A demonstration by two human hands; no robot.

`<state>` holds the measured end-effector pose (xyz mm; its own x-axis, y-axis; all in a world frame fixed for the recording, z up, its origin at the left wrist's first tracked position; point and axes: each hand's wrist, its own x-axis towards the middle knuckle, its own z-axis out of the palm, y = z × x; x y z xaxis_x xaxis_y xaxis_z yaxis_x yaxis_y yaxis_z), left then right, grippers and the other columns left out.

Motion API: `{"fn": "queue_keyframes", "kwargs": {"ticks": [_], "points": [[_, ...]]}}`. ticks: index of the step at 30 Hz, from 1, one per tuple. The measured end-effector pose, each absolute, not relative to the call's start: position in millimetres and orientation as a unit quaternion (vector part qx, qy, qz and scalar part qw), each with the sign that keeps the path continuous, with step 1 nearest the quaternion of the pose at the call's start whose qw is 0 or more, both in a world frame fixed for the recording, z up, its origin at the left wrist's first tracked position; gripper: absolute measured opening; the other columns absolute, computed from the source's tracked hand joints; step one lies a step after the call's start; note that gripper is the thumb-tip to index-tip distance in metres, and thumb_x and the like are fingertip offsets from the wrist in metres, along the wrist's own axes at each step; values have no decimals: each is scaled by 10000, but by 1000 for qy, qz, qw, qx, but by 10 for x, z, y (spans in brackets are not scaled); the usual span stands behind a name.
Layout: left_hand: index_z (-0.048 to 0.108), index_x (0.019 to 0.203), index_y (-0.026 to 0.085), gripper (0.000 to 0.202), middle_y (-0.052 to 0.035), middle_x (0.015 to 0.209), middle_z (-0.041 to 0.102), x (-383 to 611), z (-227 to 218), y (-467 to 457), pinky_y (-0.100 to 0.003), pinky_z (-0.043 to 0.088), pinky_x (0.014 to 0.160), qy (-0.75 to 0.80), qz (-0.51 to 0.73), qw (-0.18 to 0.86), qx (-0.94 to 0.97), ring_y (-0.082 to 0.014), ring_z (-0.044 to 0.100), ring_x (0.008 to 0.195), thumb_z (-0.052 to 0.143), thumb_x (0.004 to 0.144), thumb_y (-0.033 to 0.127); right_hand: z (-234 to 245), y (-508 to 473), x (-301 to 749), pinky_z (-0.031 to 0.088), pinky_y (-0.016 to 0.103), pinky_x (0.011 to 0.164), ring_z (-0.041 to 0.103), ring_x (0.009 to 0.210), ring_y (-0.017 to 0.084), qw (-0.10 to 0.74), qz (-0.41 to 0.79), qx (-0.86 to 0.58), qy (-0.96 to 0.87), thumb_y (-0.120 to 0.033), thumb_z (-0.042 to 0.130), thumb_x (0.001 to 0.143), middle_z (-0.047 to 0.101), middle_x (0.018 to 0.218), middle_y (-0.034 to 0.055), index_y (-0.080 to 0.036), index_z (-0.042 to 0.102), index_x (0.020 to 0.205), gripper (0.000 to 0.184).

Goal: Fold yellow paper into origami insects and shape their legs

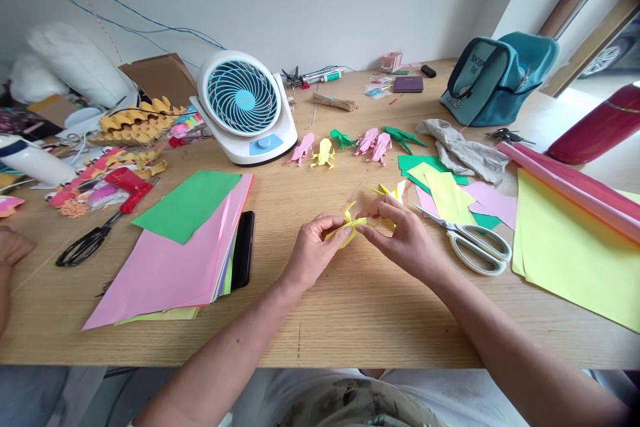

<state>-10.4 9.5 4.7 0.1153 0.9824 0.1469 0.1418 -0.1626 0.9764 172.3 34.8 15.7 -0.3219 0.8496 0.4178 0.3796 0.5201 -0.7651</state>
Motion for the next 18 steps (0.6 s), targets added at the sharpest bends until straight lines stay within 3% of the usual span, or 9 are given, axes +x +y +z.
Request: {"fn": "queue_keyframes", "kwargs": {"ticks": [5, 8, 12, 15, 18], "points": [[689, 980, 172, 266, -19, 884, 669, -78, 7, 94, -250, 470, 789, 448, 505, 522, 522, -132, 606, 833, 760, 778, 329, 144, 373, 1715, 429, 318, 729, 556, 770, 168, 399, 439, -415, -690, -365, 670, 840, 617, 817, 22, -194, 625, 812, 179], [670, 858, 158, 227, -10, 839, 647, -73, 25, 89, -232, 456, 757, 453, 512, 519, 514, -113, 583, 790, 775, 760, 333, 120, 372, 1699, 400, 289, 641, 513, 692, 145, 396, 525, -407, -634, -436, 693, 805, 604, 774, 11, -188, 603, 806, 264], [683, 830, 144, 226, -14, 819, 640, -86, 74, 84, -230, 433, 740, 467, 491, 502, 538, -114, 562, 780, 733, 801, 363, 143, 341, 1686, 354, 263, 579, 450, 625, 116, 400, 545, -398, -620, -454, 709, 794, 561, 708, -14, -182, 581, 772, 301], [686, 834, 143, 243, -8, 803, 630, -114, 106, 93, -228, 413, 720, 464, 478, 518, 537, -111, 543, 759, 726, 805, 380, 166, 331, 1705, 386, 263, 617, 470, 662, 121, 403, 542, -383, -630, -468, 656, 850, 559, 724, -9, -180, 594, 779, 303], [692, 850, 151, 257, -2, 792, 627, -161, 129, 114, -221, 397, 688, 429, 456, 602, 496, -101, 530, 722, 743, 785, 395, 153, 358, 1746, 444, 285, 734, 535, 786, 143, 447, 559, -340, -610, -489, 490, 959, 604, 843, 24, -187, 638, 869, 349]]}}
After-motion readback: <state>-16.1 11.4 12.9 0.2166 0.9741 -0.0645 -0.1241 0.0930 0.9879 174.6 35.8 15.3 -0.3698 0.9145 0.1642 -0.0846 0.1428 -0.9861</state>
